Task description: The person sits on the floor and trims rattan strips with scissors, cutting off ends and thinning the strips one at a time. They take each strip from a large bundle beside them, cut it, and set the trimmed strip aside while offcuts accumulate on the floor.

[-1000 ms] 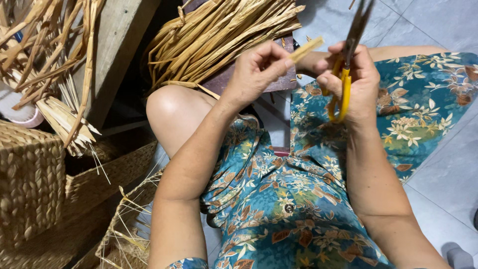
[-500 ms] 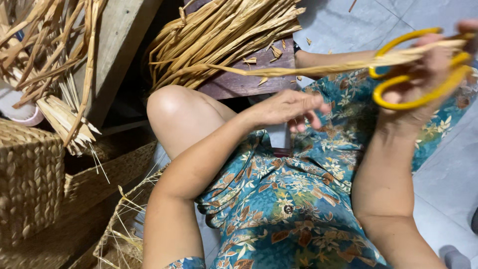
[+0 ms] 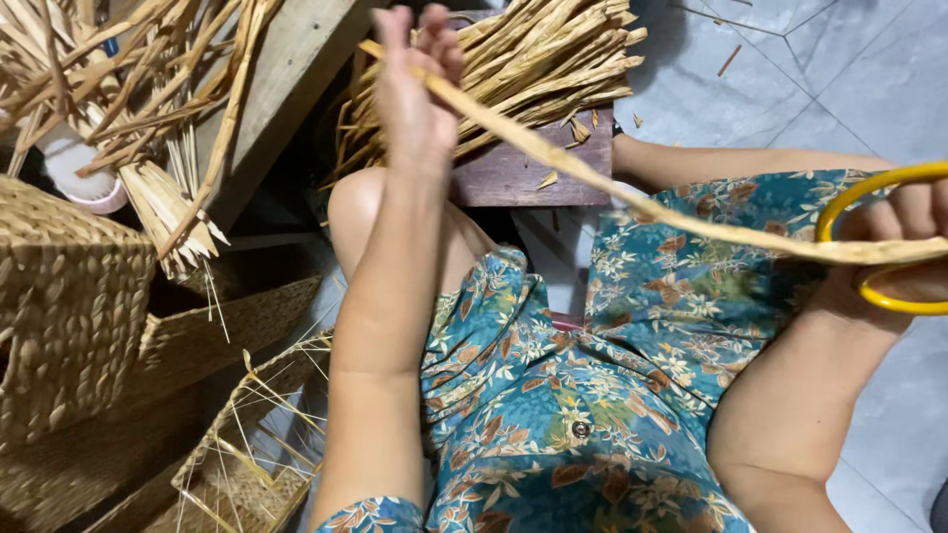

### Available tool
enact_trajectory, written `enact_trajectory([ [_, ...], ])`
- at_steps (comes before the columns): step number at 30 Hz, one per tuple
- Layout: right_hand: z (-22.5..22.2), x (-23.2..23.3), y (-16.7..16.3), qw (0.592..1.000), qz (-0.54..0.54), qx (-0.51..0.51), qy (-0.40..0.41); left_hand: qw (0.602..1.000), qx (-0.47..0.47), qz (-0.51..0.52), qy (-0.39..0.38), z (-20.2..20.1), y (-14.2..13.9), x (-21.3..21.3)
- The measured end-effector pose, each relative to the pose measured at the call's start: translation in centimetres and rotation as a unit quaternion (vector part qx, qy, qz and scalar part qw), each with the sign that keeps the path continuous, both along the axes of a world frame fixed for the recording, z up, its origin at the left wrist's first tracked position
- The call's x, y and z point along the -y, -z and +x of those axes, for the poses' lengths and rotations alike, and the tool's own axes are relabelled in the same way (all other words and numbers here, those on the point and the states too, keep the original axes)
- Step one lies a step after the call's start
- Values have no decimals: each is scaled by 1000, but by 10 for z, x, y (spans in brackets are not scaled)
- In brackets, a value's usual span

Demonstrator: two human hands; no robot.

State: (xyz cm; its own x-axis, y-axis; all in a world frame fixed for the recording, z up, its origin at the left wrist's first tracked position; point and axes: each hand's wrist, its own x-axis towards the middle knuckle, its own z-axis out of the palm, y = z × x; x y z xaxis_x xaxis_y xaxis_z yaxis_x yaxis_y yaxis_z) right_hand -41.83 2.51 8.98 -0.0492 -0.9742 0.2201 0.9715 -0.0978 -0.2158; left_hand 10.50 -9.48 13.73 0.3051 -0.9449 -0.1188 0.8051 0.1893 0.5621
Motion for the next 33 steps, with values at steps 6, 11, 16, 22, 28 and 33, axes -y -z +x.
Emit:
enact_trajectory([
  [6,84,-11,-91,872,-45,-477,100,982,159,-72,-71,45,-20,-6],
  [11,153,7,-90,754,104,-646,-67,888,428,-84,145,0,-22,-20],
  [16,172,18,-70,651,72,-755,9,842,468,-122,239,-31,-35,-37],
  [22,158,15,-70,742,50,-668,-19,865,421,-36,271,-39,-44,-44],
  [28,156,15,-68,761,18,-649,5,790,501,-125,332,-45,-50,-53],
  [33,146,17,-70,806,40,-591,-18,719,546,-98,419,-56,-60,-64],
])
